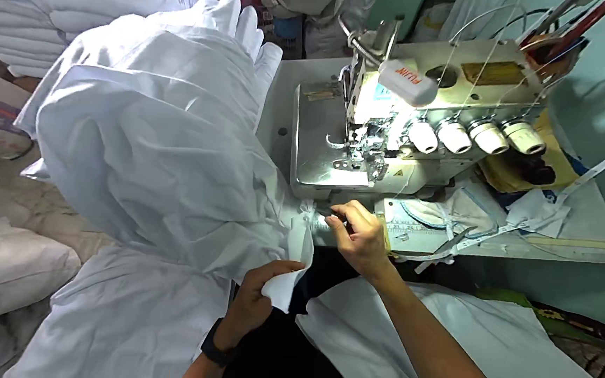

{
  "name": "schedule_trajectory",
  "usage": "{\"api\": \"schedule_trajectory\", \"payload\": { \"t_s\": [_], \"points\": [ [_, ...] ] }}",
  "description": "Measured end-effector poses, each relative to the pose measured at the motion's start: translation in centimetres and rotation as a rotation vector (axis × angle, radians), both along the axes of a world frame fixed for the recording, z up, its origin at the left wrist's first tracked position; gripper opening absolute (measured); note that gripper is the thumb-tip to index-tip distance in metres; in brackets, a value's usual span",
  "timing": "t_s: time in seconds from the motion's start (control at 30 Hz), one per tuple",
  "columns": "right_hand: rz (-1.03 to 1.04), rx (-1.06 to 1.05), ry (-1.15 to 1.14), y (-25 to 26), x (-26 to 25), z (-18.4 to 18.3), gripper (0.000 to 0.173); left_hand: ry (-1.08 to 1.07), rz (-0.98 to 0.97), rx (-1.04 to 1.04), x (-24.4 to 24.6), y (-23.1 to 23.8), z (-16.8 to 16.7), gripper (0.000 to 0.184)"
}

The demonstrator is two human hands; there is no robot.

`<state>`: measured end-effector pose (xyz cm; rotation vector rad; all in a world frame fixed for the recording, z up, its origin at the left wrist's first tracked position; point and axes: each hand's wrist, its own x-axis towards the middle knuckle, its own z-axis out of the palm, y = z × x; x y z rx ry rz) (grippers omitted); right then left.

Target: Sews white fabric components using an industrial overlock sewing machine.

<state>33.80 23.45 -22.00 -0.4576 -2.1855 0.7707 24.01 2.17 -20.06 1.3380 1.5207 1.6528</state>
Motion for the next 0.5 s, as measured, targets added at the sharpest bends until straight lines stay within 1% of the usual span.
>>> {"api": "schedule_trajectory", "payload": {
  "t_s": [0.1,0.23,0.3,0.37,0.43,0.5],
  "points": [
    [-0.027,0.039,-0.009,-1.5,0.1,-1.8,0.026,-0.056,0.008,0.032,0.7,-1.1,-0.5,0.025],
    [-0.174,0.174,-0.079,-2.0,-0.1,-2.8,0.025,-0.053,0.062,0.044,1.0,-1.2,-0.5,0.025],
    [-0.187,0.171,-0.093,-2.2,0.1,-3.2,0.023,-0.047,0.047,0.038,0.9,-1.2,-0.5,0.023],
    [-0.132,0.122,-0.044,-2.4,0.0,-3.5,0.023,-0.039,-0.031,0.018,1.0,-1.2,-0.6,0.021],
    [-0.037,-0.04,0.032,-2.5,0.0,-3.0,0.022,-0.042,-0.153,-0.023,0.9,-1.3,-0.8,0.022],
    [0.012,-0.214,0.039,-2.1,0.3,-1.7,0.021,-0.056,-0.247,-0.065,0.5,-1.8,-0.6,0.026]
  ]
}}
